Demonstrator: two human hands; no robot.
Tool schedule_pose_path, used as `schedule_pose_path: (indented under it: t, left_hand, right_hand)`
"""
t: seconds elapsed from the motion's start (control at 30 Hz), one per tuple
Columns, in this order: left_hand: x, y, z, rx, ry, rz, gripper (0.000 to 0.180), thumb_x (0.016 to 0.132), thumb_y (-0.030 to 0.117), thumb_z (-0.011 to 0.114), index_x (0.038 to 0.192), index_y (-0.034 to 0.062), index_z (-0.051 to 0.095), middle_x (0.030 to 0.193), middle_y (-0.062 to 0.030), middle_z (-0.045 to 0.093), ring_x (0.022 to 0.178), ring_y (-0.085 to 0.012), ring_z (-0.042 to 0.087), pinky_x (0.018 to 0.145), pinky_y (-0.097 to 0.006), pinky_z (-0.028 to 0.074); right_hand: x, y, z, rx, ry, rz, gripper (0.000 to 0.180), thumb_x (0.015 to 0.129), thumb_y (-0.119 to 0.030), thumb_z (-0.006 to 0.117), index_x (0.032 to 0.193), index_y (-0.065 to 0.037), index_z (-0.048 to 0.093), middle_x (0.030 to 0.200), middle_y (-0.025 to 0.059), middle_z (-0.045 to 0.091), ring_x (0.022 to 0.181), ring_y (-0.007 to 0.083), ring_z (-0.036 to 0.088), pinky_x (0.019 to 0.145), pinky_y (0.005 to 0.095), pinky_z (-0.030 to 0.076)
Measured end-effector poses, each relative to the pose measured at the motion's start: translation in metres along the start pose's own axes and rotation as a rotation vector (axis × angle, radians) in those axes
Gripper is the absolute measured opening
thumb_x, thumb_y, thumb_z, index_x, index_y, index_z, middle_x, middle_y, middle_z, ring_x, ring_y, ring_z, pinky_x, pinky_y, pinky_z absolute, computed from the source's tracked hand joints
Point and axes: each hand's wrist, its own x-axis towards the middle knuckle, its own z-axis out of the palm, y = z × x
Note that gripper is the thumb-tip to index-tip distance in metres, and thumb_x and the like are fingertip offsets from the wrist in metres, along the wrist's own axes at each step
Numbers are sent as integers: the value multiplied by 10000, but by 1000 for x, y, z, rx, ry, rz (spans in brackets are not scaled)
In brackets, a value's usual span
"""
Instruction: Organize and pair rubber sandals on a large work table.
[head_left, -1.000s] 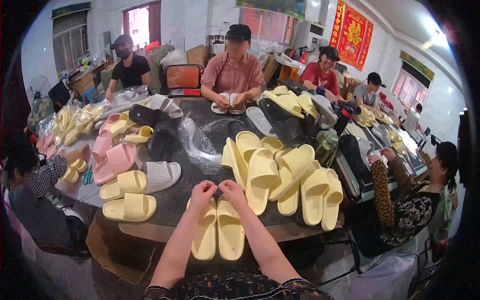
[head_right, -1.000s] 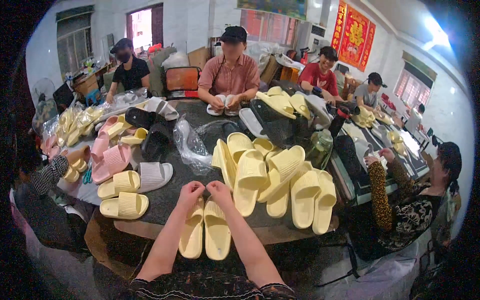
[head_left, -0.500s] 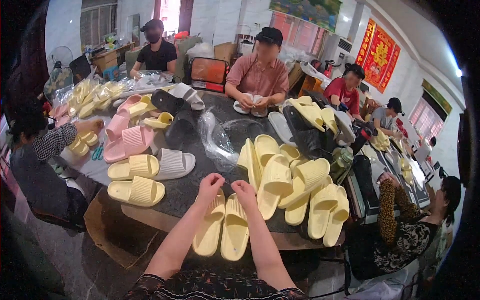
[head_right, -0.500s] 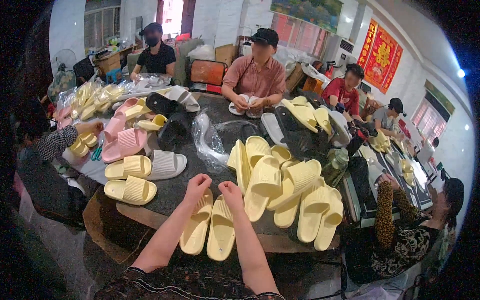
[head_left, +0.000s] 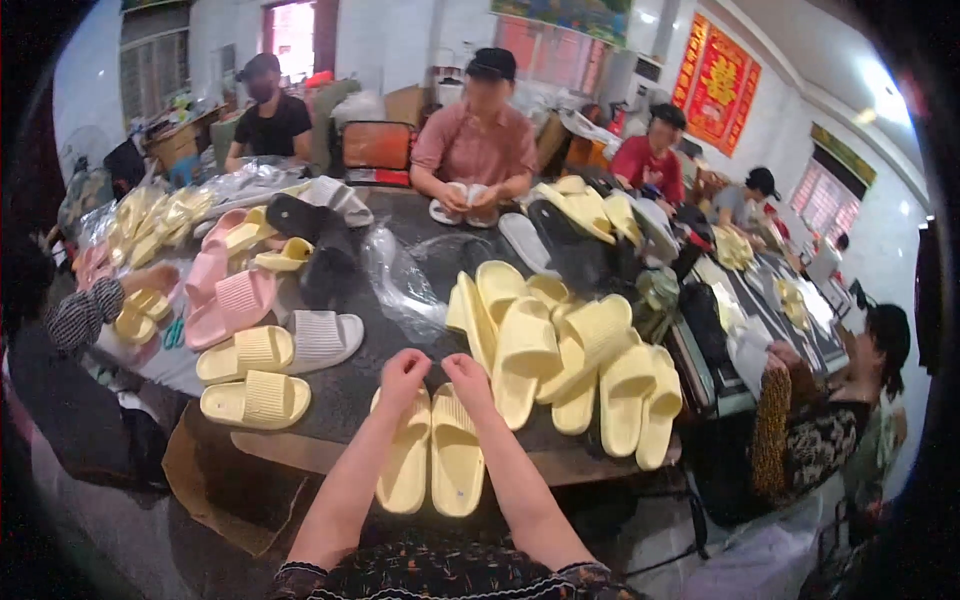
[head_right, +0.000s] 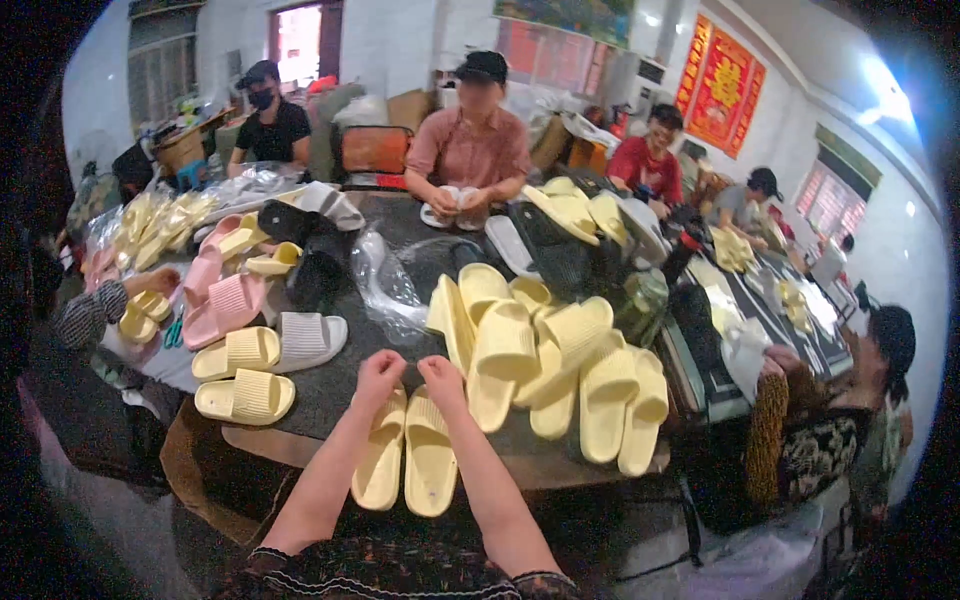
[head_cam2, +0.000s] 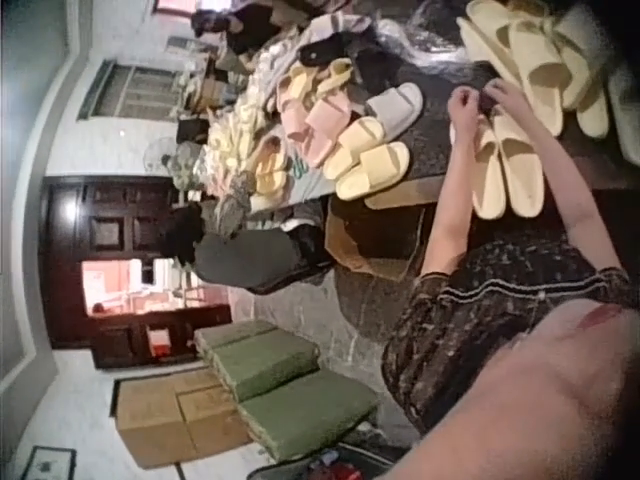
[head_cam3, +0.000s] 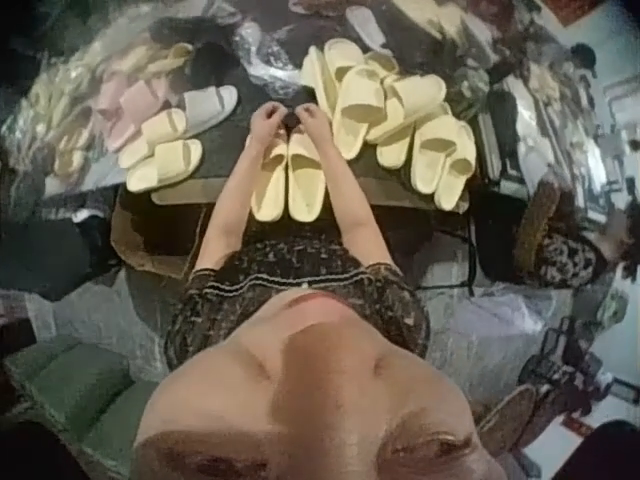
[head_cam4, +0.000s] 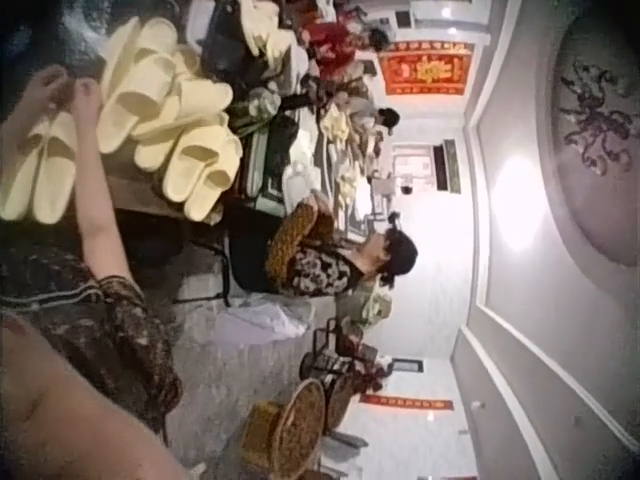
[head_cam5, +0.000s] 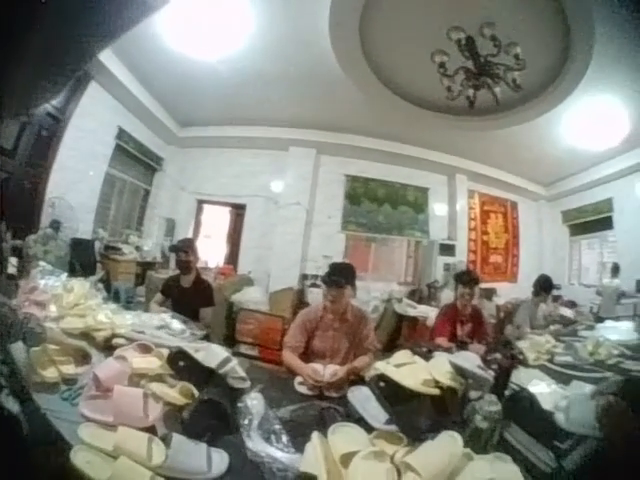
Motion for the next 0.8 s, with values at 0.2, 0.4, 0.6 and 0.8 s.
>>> schedule_pose_path:
  t: [0.2,0.4,0.6,0.8]
  left_hand:
    - [7,-14,-6,-19,-17,57,85,825,109,643,851,28,632,688,25,576,634,-58,516,574,-219,421]
    - [3,-16,-3,4,95,122,96,821,114,650,825,22,625,681,2,591,620,-70,529,565,-235,433]
    - [-4,-7,0,21,14,90,97,807,114,665,816,23,632,676,17,590,617,-48,519,560,-215,425]
    - [2,-2,-8,-65,55,52,102,802,126,676,814,29,646,678,11,611,624,-52,543,552,-223,446]
  right_hand:
    - [-3,-3,4,19,-40,-58,174,867,-198,631,913,-31,625,746,-33,575,665,44,491,606,212,408]
    - [1,7,5,23,8,-69,162,870,-195,627,886,-34,634,764,-32,587,687,42,508,625,208,424]
    - [0,13,3,-13,61,-88,171,852,-199,636,894,-33,639,735,10,596,700,78,540,656,237,454]
    - [1,3,2,119,-40,-101,167,875,-168,606,925,-10,628,802,-3,600,756,73,533,694,224,436]
